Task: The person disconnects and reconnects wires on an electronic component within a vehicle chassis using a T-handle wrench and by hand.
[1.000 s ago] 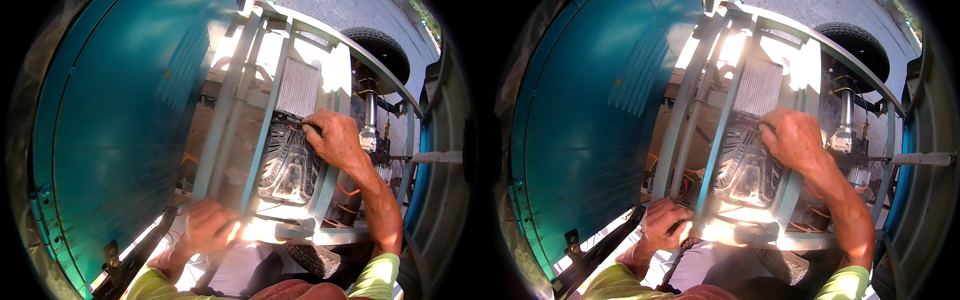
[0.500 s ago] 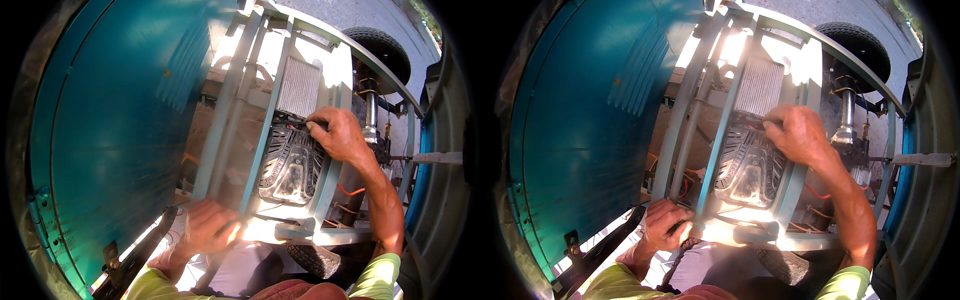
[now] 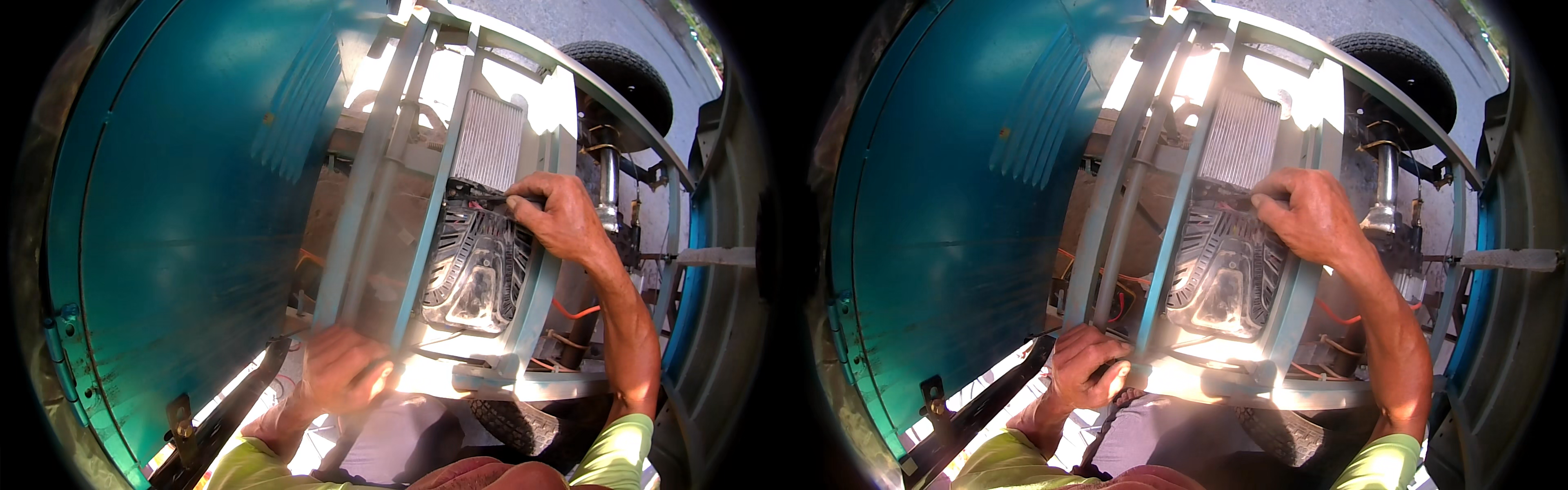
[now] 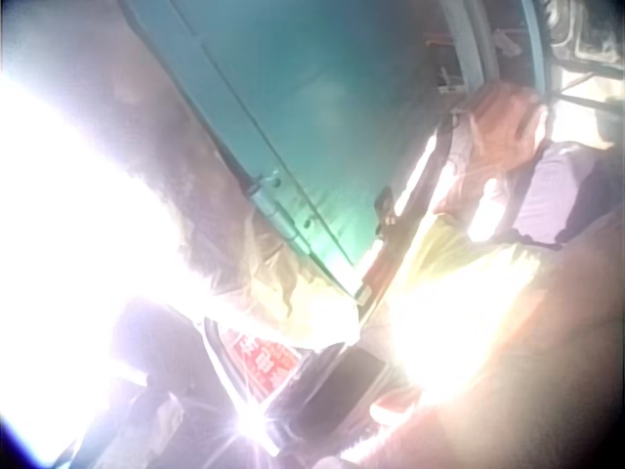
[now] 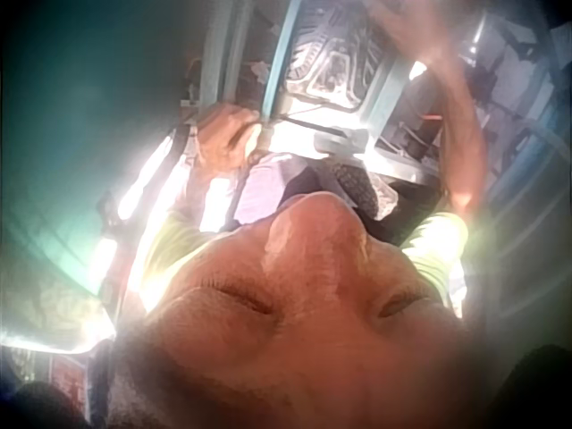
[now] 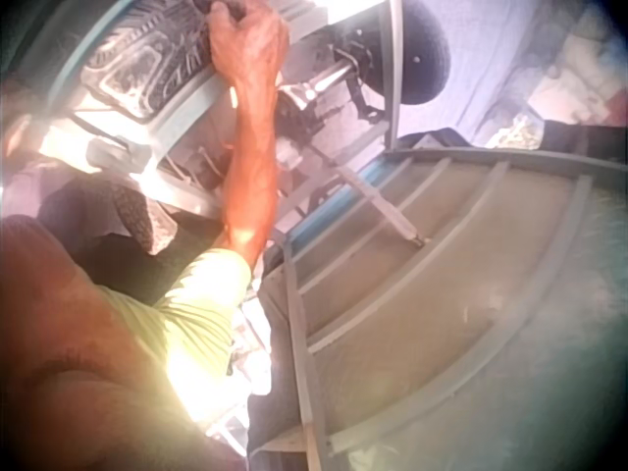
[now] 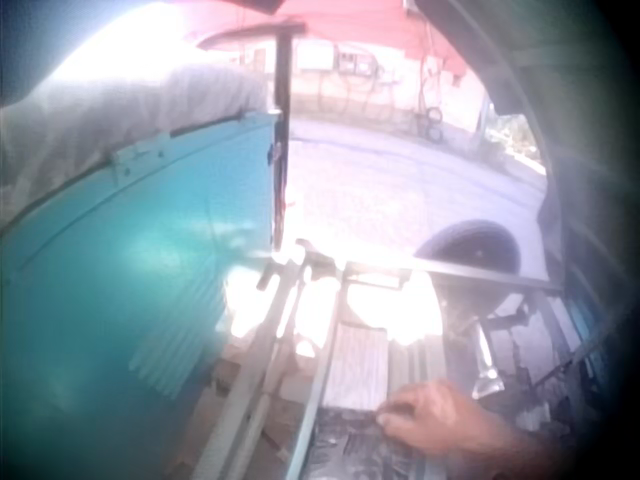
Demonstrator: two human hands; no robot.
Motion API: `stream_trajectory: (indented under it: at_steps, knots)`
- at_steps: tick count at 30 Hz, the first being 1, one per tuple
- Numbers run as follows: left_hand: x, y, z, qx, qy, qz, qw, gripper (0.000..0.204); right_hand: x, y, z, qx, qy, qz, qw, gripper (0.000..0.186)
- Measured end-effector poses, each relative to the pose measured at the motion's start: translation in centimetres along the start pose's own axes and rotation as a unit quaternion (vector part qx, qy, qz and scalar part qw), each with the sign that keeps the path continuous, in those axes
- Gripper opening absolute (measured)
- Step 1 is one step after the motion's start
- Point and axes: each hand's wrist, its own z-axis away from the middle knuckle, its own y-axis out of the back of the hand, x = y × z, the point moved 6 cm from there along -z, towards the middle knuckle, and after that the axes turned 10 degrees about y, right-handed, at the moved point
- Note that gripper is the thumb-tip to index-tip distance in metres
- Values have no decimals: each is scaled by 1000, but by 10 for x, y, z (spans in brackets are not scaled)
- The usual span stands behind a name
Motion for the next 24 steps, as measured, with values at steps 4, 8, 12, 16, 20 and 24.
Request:
stream_trajectory:
  at_steps: [4,8,12,16,20,24]
  knots:
    - [0,0,-2,-21,32,-2,999,22,4,-1,2,3,-11,-16,1000,29]
    - [-1,-2,-19,-91,139,22,986,27,6,0,5,9,-6,-24,1000,29]
    - [9,-7,-65,-53,142,-22,988,31,11,-1,11,36,17,-31,999,29]
    - [9,-17,-106,7,125,-58,990,31,13,-6,13,27,13,-61,998,29]
    - [-16,-36,-159,-39,112,-126,985,30,17,-11,13,54,41,-58,996,30]
    - [-32,-53,-171,-96,96,-157,978,36,24,-12,17,68,44,-65,995,30]
